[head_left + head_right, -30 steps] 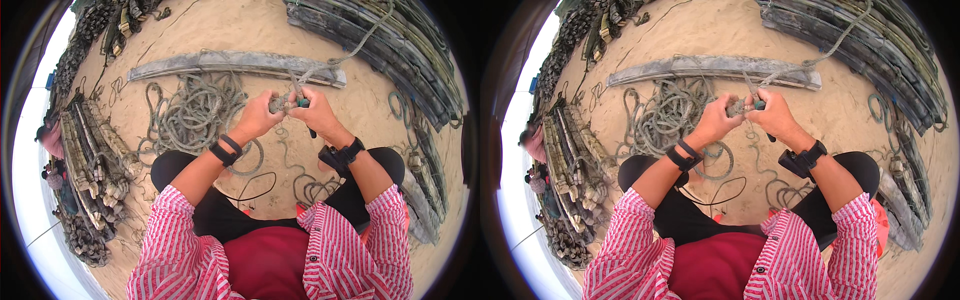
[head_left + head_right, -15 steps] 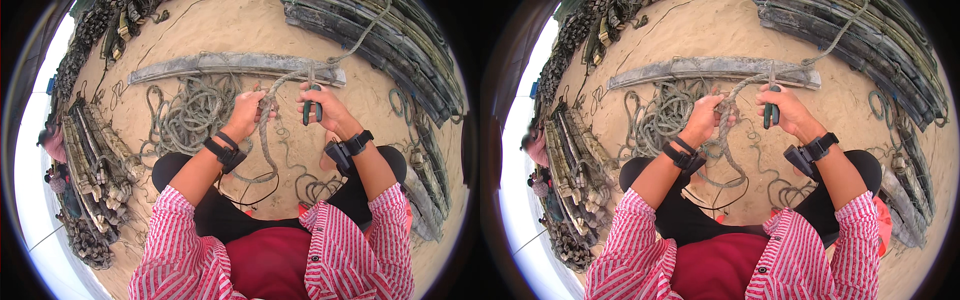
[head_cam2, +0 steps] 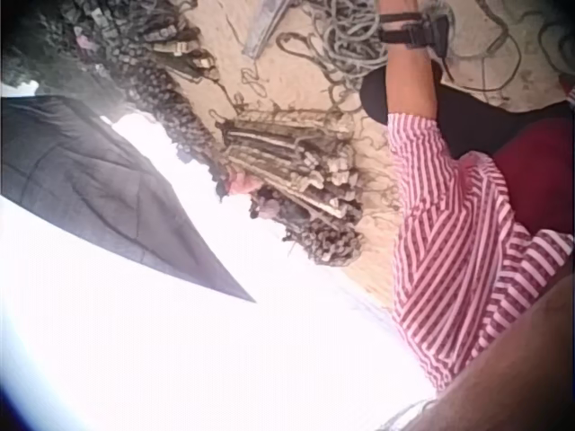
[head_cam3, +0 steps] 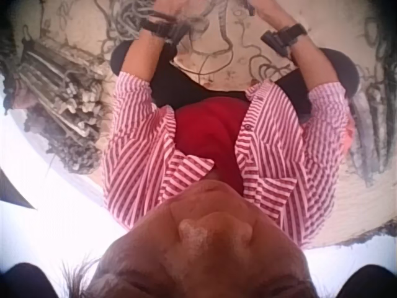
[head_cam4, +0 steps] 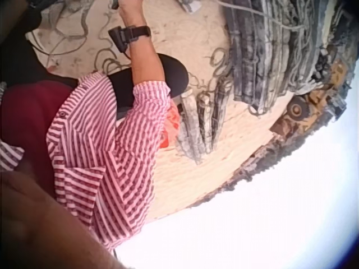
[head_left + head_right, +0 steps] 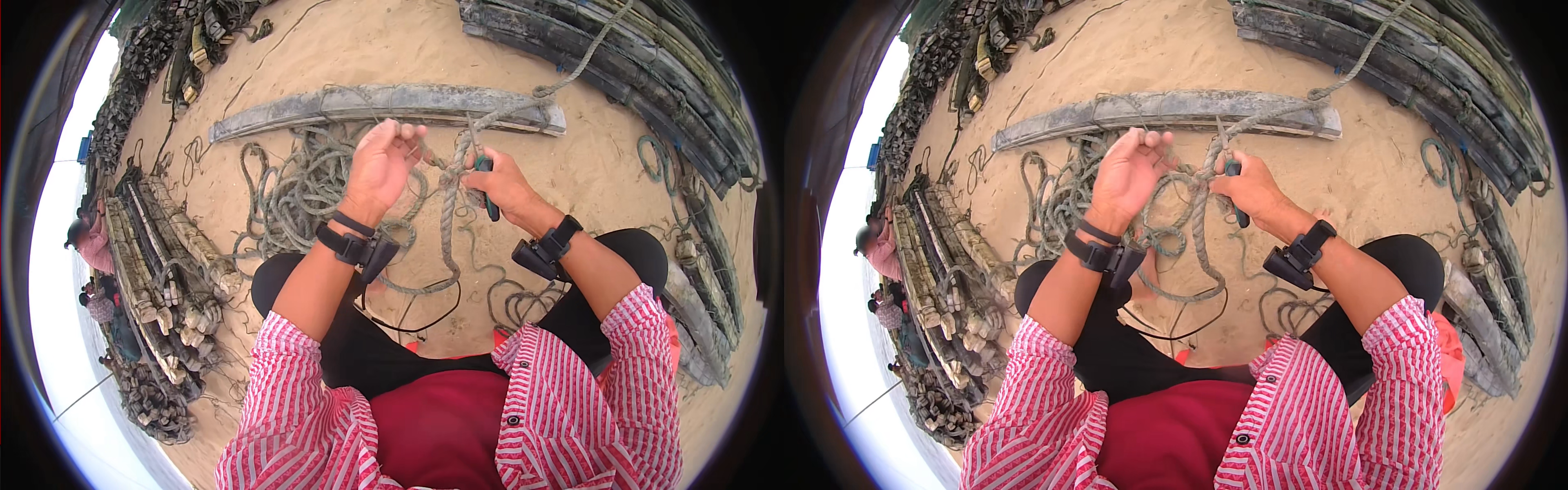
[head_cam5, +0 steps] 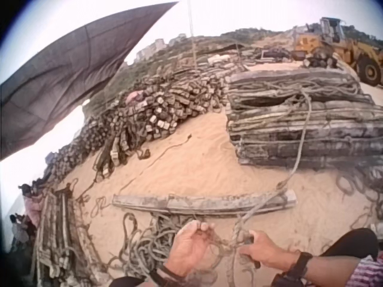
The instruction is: Using pliers to untie and remove ropes from a long concrete or wooden post.
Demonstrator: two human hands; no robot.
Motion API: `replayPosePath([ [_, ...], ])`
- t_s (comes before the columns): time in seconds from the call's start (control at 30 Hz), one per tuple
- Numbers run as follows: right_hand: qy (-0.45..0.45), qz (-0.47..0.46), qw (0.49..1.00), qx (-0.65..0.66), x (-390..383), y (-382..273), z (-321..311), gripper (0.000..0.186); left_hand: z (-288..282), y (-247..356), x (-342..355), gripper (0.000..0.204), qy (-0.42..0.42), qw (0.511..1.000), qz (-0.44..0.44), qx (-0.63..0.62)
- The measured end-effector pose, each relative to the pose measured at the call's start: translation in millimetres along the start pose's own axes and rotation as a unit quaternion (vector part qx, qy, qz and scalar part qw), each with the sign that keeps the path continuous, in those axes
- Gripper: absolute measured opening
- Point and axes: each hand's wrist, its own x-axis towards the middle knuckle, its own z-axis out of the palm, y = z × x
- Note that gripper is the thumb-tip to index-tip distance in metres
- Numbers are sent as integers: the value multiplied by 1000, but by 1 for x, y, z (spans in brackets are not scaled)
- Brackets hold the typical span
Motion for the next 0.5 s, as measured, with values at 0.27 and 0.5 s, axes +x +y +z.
replayPosePath([
  [0.27, -3, 19, 1000, -18, -12, 15, 1, 25, -17, 18, 13, 45, 183, 941, -16, 283],
  [0.5, -3, -63, 989, -135, -5, 21, -6, 29, -2, -64, -6, 63, 23, 880, -420, 221],
])
